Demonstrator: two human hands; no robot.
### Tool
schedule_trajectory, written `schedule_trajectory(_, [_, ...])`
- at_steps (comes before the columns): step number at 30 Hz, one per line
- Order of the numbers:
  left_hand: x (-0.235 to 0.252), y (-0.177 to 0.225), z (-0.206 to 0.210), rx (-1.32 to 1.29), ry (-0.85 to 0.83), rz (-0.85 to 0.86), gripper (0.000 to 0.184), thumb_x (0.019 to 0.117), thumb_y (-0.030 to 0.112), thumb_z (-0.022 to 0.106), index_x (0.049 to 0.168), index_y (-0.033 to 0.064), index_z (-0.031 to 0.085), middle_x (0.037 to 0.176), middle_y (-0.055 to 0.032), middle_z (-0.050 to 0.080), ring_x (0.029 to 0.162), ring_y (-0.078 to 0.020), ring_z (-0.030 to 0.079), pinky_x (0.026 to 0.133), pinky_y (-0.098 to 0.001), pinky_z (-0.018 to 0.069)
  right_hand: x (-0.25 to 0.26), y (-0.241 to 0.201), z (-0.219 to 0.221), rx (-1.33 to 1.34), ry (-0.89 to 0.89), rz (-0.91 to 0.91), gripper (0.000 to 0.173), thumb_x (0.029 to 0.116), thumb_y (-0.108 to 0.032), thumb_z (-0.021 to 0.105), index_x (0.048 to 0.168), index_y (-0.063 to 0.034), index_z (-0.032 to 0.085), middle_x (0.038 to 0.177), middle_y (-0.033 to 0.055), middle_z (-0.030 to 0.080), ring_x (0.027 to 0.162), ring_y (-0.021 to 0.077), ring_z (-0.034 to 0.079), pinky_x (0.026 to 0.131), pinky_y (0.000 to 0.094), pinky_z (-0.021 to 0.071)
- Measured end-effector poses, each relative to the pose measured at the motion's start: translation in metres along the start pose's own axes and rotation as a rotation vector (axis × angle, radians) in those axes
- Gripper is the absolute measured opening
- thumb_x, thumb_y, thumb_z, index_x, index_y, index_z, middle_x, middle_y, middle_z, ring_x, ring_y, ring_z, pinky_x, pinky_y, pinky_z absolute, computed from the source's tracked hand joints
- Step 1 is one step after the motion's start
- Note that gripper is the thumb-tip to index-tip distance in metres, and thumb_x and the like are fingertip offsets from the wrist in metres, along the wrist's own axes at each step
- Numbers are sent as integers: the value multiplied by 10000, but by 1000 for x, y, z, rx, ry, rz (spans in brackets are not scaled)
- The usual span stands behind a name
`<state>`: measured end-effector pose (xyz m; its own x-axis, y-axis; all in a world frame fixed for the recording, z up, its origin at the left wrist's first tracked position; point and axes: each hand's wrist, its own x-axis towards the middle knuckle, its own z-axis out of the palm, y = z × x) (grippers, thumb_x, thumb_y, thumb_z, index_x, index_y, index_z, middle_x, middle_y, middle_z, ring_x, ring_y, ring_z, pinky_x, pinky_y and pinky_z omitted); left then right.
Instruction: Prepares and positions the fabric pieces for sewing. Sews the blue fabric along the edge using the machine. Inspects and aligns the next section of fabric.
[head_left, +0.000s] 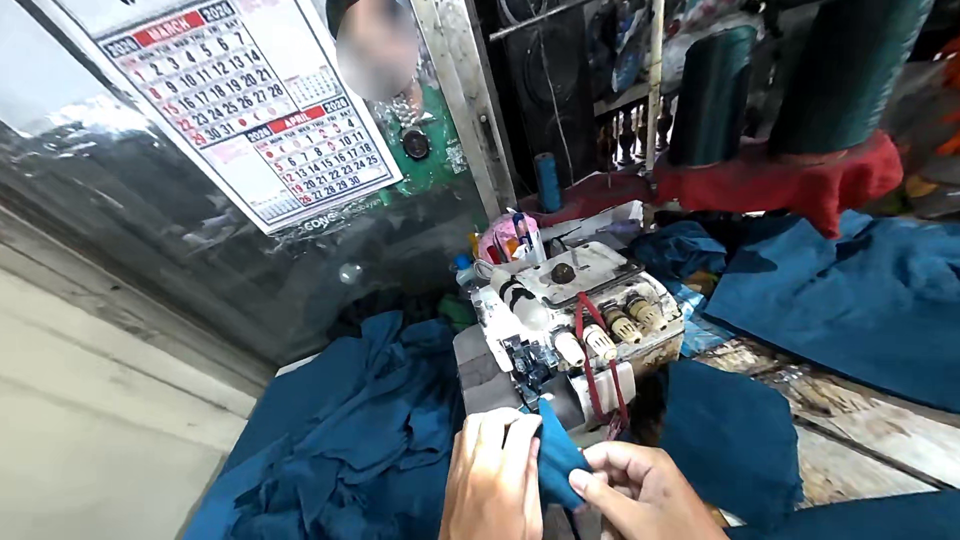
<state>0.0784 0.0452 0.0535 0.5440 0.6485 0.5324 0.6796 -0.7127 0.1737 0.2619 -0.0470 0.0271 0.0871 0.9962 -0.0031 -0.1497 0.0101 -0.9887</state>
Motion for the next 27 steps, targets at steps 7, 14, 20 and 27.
schedule_trajectory(7, [-3, -5, 12, 15, 67, -2, 289, 1031, 265, 507, 1162, 240, 764, 1207, 24, 687, 1154, -185, 606, 935, -392, 506, 11, 7, 6, -48, 90, 33, 163, 974, -206, 709, 1065, -71, 724, 826, 71, 744, 578, 217, 705, 494, 369, 625])
schedule_trajectory(14, [-4, 10, -8, -140, 111, -169, 227, 1004, 312, 559, 1017, 243, 774, 1067, 86, 697, 1066, -123, 619, 895, -364, 512, -2, 7, 14, -8, 123, 16, 146, 988, -190, 697, 1036, -54, 722, 844, 89, 749, 595, 234, 711, 499, 382, 628])
schedule_trajectory(20, [41, -52, 15, -65, 13, -135, 223, 1001, 341, 584, 1057, 216, 760, 1185, -2, 666, 1192, -222, 577, 1025, -471, 476, 51, 15, 31, -134, 317, -35, 419, 952, -390, 709, 673, -106, 579, 569, 47, 620, 471, 194, 646, 455, 366, 592])
schedule_trajectory(27, [35, -66, -6, -21, -156, -412, 301, 1067, 361, 478, 1206, 122, 596, 881, -60, 688, 777, -218, 692, 686, -452, 584, 30, 14, 30, -88, 149, -187, 318, 970, -324, 708, 755, -103, 632, 629, 33, 618, 509, 173, 622, 465, 342, 557])
